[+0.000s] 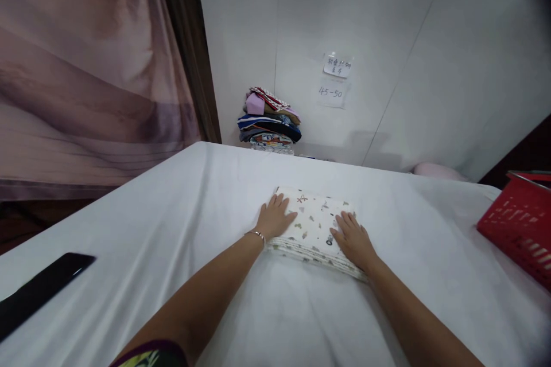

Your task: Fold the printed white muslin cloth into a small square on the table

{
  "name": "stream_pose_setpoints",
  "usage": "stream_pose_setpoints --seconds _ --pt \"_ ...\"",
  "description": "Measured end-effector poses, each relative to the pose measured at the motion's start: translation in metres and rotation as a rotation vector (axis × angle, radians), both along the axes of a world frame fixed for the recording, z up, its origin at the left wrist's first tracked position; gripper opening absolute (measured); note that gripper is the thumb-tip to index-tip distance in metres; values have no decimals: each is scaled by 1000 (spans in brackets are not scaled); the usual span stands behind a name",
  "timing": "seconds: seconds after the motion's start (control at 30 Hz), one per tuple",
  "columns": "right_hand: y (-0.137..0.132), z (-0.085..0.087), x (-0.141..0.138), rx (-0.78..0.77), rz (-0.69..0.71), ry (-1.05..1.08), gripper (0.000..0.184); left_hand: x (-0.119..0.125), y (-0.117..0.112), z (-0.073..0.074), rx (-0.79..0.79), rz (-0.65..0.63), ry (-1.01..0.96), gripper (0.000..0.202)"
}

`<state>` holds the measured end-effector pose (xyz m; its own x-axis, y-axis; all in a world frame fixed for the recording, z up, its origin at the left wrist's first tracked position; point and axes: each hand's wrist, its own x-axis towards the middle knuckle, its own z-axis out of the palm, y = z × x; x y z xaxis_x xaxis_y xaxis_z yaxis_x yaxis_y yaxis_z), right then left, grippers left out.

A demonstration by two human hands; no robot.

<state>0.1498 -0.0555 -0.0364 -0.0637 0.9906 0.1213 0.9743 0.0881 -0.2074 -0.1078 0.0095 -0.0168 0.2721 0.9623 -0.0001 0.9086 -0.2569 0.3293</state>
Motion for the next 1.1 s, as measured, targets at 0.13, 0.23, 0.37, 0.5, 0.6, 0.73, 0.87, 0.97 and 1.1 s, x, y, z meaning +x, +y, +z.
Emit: stream_pose_setpoints --seconds 0.13,0.23,0.37,0.5,0.6,0.73,0.87,0.97,1.1 --pt "5 -10 9 82 13 161 52 0 -2 3 54 72 -47 62" --pt "3 -18 17 108 -82 322 59 -4 -5 10 101 200 -80 58" --pt "-12 -23 25 77 -219 514 65 -19 -13 17 -20 275 -144 60" --pt "-26 -27 30 78 -255 616 63 -34 -25 19 -180 284 -194 61" --pt "-26 -27 25 135 -239 651 57 -37 -25 24 -142 255 -219 60" --pt "-12 -21 4 158 -212 665 57 -46 -5 31 -56 277 -238 73" --pt "0 -17 -11 132 -175 620 56 -60 8 23 -156 366 -253 75" --pt "1 -16 -7 91 -163 530 55 -67 4 16 -160 359 -328 74" --pt "-7 -7 -6 172 -92 279 46 -78 -10 12 -195 375 -467 75"
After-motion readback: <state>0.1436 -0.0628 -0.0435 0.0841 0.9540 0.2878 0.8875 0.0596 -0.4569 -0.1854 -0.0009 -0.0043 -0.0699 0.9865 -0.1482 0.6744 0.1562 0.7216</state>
